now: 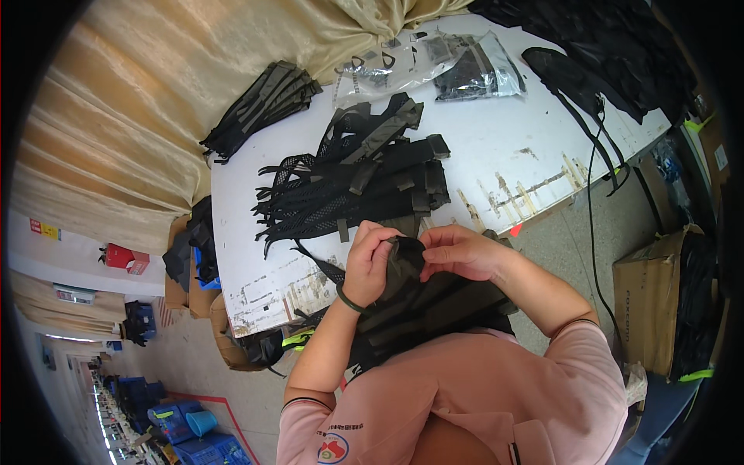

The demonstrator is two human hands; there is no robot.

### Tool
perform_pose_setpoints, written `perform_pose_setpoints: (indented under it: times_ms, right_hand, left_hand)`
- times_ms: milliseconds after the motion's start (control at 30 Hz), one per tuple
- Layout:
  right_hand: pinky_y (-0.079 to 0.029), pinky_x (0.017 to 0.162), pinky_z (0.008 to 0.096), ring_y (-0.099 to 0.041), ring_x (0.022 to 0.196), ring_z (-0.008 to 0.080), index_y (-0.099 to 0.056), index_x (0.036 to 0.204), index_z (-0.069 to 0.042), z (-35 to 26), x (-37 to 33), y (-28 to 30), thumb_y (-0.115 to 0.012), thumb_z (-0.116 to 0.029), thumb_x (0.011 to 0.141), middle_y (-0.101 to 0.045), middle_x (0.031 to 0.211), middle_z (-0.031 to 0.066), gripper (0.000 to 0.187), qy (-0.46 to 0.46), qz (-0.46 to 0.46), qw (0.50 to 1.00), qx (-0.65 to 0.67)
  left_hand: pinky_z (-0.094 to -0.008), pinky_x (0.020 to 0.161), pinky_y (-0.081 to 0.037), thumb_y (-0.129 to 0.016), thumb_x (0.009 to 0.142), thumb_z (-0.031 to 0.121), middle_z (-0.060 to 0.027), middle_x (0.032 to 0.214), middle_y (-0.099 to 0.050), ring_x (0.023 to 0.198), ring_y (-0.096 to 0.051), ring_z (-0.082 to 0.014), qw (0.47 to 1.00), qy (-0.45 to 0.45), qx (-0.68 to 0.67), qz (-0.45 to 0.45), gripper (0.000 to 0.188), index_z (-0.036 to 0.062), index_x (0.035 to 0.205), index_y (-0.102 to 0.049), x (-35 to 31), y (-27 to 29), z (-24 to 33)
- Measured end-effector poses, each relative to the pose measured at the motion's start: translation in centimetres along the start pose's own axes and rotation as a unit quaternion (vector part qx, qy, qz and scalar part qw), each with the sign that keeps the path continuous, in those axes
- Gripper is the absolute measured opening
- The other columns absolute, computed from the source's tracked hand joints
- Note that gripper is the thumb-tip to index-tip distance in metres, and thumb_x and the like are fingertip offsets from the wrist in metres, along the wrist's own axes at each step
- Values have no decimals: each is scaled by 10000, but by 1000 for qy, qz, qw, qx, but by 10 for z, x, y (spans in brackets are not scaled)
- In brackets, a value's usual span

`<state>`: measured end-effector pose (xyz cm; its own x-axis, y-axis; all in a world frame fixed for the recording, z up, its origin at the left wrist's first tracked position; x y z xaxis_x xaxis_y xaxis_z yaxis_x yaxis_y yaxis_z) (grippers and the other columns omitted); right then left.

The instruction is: Sorting and organizing various green and black fabric components on a production table.

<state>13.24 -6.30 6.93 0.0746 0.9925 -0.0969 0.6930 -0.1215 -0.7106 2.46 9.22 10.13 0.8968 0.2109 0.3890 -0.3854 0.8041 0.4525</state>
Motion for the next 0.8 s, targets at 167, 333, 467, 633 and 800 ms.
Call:
perform_pose_setpoints:
  times_ms: [167,333,467,633,800]
  right_hand:
    - [-502,677,337,-627,774,195,-530,920,-34,7,2,5,-547,-67,892,-611,862,73,47,26,94,995,26]
    - [-472,627,331,-596,708,214,-509,954,-27,-5,1,3,-527,-56,896,-566,781,114,67,256,227,720,-604]
    - [-452,626,288,-544,659,195,-525,989,-40,-15,2,10,-534,-64,898,-556,770,103,94,305,279,740,-530]
    - [-435,611,277,-542,671,173,-558,979,-41,-27,-4,-2,-587,-133,885,-582,789,68,134,162,228,838,-469]
    - [-429,591,244,-521,654,83,-600,888,-33,-33,-9,-7,-633,-159,857,-561,709,17,134,96,158,906,-381]
  left_hand:
    - [-224,736,-392,-550,817,-34,-44,859,-500,803,-491,-140,995,69,-49,-59,227,24,1029,-604,0,7,4]
    - [-211,725,-411,-620,813,21,-17,935,-570,799,-491,-70,965,180,-166,-89,270,18,1081,-587,-1,-5,8]
    - [-228,699,-442,-634,865,151,-28,871,-650,768,-537,-73,943,277,-152,-102,233,-13,1029,-615,-3,-7,-1]
    - [-229,723,-443,-603,892,217,-32,861,-650,793,-537,-59,931,321,-151,-82,265,-39,951,-641,-5,-3,-11]
    - [-241,780,-447,-641,860,158,-47,940,-647,855,-548,-74,931,271,-175,-173,285,-28,1072,-599,-8,0,0]
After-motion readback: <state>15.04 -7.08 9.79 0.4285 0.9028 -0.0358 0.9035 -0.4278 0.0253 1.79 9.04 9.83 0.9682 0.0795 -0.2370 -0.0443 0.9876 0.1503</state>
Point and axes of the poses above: each hand's wrist, its own x-axis towards the middle knuckle, its own y-axis out of the back of the hand, z = x × y, the point moved 2 cm from there along x, towards the middle knuckle
